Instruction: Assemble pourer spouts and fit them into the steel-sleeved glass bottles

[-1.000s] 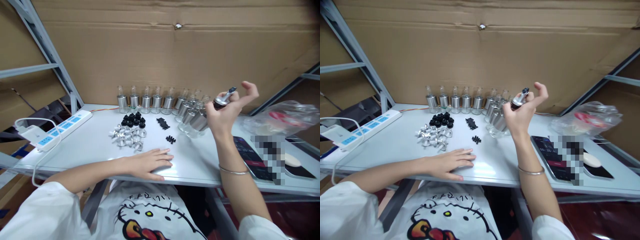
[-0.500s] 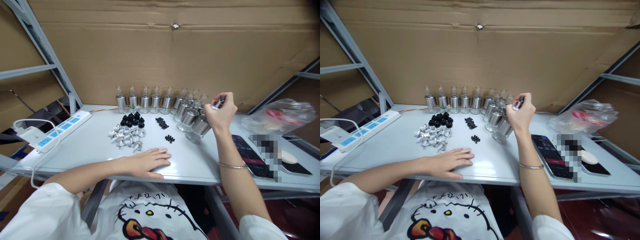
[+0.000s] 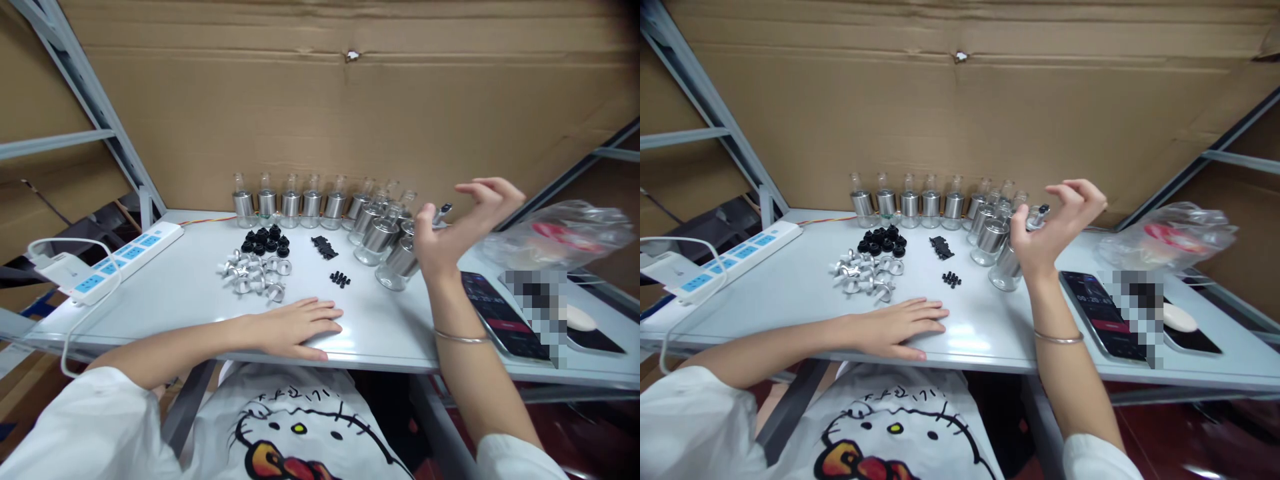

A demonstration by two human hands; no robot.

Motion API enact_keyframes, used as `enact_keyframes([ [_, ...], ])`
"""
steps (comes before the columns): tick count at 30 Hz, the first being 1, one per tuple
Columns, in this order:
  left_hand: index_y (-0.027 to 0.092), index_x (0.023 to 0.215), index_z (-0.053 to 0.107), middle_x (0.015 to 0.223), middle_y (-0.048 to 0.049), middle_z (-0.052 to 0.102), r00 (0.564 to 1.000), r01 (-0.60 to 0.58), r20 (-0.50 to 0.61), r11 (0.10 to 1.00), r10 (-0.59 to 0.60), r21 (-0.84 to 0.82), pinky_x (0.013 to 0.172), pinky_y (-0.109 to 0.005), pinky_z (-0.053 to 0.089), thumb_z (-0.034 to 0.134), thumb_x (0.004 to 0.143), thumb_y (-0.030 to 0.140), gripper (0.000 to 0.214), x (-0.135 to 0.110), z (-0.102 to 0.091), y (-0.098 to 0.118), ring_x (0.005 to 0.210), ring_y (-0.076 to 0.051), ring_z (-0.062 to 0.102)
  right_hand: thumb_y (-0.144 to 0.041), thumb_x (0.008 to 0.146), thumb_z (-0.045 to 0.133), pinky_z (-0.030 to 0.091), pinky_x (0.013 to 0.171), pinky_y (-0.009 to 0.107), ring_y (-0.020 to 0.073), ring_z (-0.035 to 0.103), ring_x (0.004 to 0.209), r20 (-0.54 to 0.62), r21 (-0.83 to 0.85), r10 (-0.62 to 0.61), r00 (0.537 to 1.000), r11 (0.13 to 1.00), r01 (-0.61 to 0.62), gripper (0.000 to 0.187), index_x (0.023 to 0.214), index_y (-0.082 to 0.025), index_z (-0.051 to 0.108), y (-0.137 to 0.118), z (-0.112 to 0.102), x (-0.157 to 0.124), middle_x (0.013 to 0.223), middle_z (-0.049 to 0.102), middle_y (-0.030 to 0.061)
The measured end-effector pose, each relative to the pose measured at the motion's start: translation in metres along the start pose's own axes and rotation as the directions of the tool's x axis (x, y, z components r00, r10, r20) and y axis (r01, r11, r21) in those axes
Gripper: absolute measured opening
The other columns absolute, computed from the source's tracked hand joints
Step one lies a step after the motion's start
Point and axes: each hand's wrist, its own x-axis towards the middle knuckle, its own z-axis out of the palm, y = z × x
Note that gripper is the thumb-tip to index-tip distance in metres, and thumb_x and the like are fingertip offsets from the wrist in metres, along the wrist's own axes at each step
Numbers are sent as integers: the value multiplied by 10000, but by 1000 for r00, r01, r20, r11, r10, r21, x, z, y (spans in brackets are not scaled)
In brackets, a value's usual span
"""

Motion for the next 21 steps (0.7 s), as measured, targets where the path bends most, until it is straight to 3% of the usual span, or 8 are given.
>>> enact_keyframes([
  [3, 170, 1385, 435, 1513, -128, 359, 1000, -12, -17, 1000, 12, 11, 1195, -460, 219, 467, 921, 499, 569, 1, 1, 0, 1439, -280, 267, -224, 800, 551, 363, 938, 515, 309, 478, 1096, -4, 191, -138, 990, 972, 136, 239, 1035, -222, 507, -30, 3, -7, 1092, 471, 113],
  [5, 163, 1373, 447, 1501, -137, 377, 999, -25, -28, 999, 26, 31, 1190, -450, 227, 476, 919, 494, 563, 2, 1, -1, 1431, -278, 283, -165, 826, 514, 415, 898, 453, 270, 539, 1025, 235, 379, -249, 940, 914, 147, 241, 1058, -230, 510, -53, 11, -17, 1059, 542, 98],
  [6, 152, 1364, 455, 1495, -145, 386, 999, -32, -33, 999, 34, 42, 1189, -443, 227, 478, 919, 491, 559, 2, 1, -1, 1428, -277, 289, -151, 841, 492, 447, 851, 410, 247, 565, 972, 379, 462, -336, 862, 876, 139, 216, 1043, -223, 521, -64, 15, -23, 1018, 579, 91],
  [8, 121, 1337, 481, 1479, -163, 403, 998, -50, -42, 997, 53, 60, 1186, -430, 227, 480, 920, 482, 551, 3, 1, 0, 1421, -278, 299, -149, 869, 472, 465, 789, 351, 216, 587, 897, 629, 561, -483, 609, 825, 76, 133, 965, -191, 554, -81, 23, -38, 973, 630, 93],
  [11, 114, 1309, 506, 1414, -164, 486, 998, -42, -45, 997, 45, 67, 1139, -427, 308, 481, 917, 479, 536, 3, 1, 0, 1351, -292, 400, -158, 883, 481, 442, 708, 312, 197, 584, 785, 775, 577, -547, 316, 817, -2, 111, 847, -162, 586, -96, 27, -60, 861, 653, 88],
  [14, 154, 1316, 498, 1299, -140, 592, 1000, 19, -11, 998, -18, 68, 985, -396, 459, 476, 912, 487, 524, 3, 2, 1, 1175, -286, 559, -184, 888, 503, 399, 637, 268, 157, 545, 675, 855, 517, -502, 131, 843, -147, 118, 815, -164, 594, -103, 23, -73, 762, 638, 49],
  [16, 165, 1317, 493, 1251, -134, 621, 999, 33, 8, 996, -33, 88, 906, -363, 497, 468, 913, 495, 522, 3, 2, 1, 1104, -274, 600, -196, 902, 488, 395, 645, 253, 145, 532, 682, 863, 502, -498, 85, 830, -244, 154, 790, -166, 589, -106, 20, -77, 764, 627, 43],
  [21, 153, 1264, 522, 1134, -118, 682, 997, -45, -58, 979, 57, 198, 831, -320, 502, 432, 938, 394, 415, 1, 1, -6, 1006, -233, 638, -203, 930, 418, 405, 682, 266, 151, 507, 696, 870, 476, -486, 79, 790, -386, 258, 705, -167, 539, -106, 21, -77, 728, 582, 40],
])
